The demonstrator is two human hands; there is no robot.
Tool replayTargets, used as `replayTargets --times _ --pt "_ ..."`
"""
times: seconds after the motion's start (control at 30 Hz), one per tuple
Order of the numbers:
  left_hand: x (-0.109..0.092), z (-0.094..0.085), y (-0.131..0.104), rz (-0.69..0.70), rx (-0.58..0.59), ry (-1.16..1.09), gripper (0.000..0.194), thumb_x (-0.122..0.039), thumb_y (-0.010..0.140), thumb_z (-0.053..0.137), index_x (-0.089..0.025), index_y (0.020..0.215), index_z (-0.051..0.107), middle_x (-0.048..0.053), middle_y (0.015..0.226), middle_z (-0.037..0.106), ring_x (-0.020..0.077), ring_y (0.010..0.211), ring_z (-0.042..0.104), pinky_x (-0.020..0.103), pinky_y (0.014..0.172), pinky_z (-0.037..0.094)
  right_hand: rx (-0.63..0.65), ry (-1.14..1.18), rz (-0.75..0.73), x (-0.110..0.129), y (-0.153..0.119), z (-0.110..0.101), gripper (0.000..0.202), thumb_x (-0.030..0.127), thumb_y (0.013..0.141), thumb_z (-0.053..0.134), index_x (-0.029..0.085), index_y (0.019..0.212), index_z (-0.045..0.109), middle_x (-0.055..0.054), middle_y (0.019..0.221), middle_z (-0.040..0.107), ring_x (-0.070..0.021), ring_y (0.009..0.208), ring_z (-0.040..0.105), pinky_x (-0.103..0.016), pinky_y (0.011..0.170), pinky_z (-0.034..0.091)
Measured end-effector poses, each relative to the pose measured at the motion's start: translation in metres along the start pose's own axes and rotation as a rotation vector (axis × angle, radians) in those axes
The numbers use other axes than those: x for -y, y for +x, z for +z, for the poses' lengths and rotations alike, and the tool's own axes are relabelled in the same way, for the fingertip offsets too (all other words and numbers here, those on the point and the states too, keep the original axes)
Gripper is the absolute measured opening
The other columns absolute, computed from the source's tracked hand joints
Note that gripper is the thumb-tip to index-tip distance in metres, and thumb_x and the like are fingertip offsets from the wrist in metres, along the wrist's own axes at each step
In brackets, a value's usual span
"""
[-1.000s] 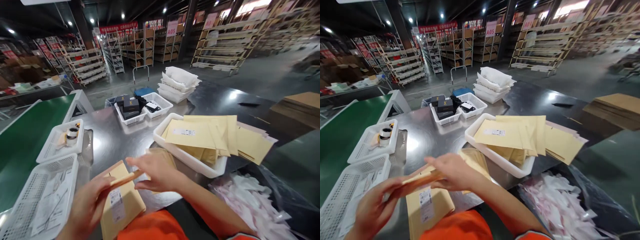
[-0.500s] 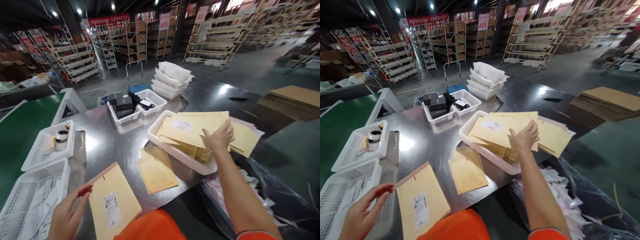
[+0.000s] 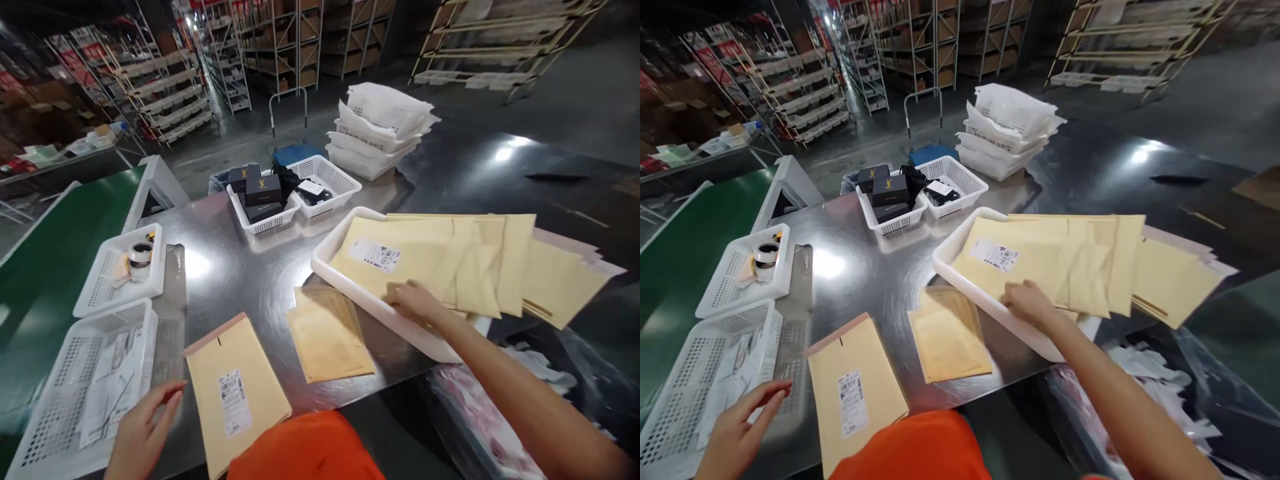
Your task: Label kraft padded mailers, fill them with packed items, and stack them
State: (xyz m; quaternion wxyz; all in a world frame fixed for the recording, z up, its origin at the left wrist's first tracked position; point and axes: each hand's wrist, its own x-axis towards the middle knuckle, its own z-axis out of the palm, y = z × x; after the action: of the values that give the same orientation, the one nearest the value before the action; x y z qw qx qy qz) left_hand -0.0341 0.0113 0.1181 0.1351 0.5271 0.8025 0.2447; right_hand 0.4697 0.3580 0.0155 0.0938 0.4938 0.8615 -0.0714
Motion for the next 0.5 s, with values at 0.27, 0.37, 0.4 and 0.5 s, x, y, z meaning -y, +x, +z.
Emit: replayTargets --times 0.27,0.37,0.4,0.5 --pt "0.025 0.098 0.038 -0.161 0.548 0.268 0.033 -0.026 0.095 0.033 -0.018 0.097 0.065 0.006 0.100 0.074 0.0163 0.095 0.068 0.024 0.084 0.050 -0.351 0.116 -0.086 0.127 0.022 0.024 0.038 0.012 0.091 0.040 0.017 0.117 0.067 -0.012 0.110 0.071 -0.0240 0.103 0.062 -0.036 0.093 0.043" --pt "0.038 0.140 0.062 -0.226 0.608 0.415 0.027 -0.013 0.088 0.042 -0.011 0.102 0.065 0.013 0.113 0.069 0.0224 0.112 0.063 0.029 0.095 0.046 -0.057 0.209 -0.327 0.184 0.053 0.049 0.045 0.013 0.085 0.051 0.019 0.129 0.060 -0.013 0.131 0.062 -0.0257 0.119 0.057 -0.039 0.102 0.041" --pt "0.043 0.150 0.068 -0.245 0.609 0.451 0.029 -0.010 0.085 0.046 -0.009 0.108 0.064 0.016 0.122 0.065 0.0252 0.119 0.059 0.030 0.097 0.045 0.010 0.211 -0.325 0.195 0.061 0.057 0.050 0.013 0.081 0.056 0.018 0.131 0.057 -0.015 0.137 0.058 -0.0286 0.125 0.054 -0.042 0.103 0.041" --pt "0.055 0.170 0.079 -0.299 0.591 0.540 0.057 -0.004 0.077 0.054 -0.007 0.133 0.050 0.021 0.146 0.048 0.0304 0.132 0.050 0.033 0.100 0.044 0.048 0.200 -0.206 0.203 0.072 0.075 0.056 0.010 0.074 0.060 0.010 0.129 0.056 -0.025 0.136 0.056 -0.0373 0.126 0.053 -0.052 0.102 0.041"
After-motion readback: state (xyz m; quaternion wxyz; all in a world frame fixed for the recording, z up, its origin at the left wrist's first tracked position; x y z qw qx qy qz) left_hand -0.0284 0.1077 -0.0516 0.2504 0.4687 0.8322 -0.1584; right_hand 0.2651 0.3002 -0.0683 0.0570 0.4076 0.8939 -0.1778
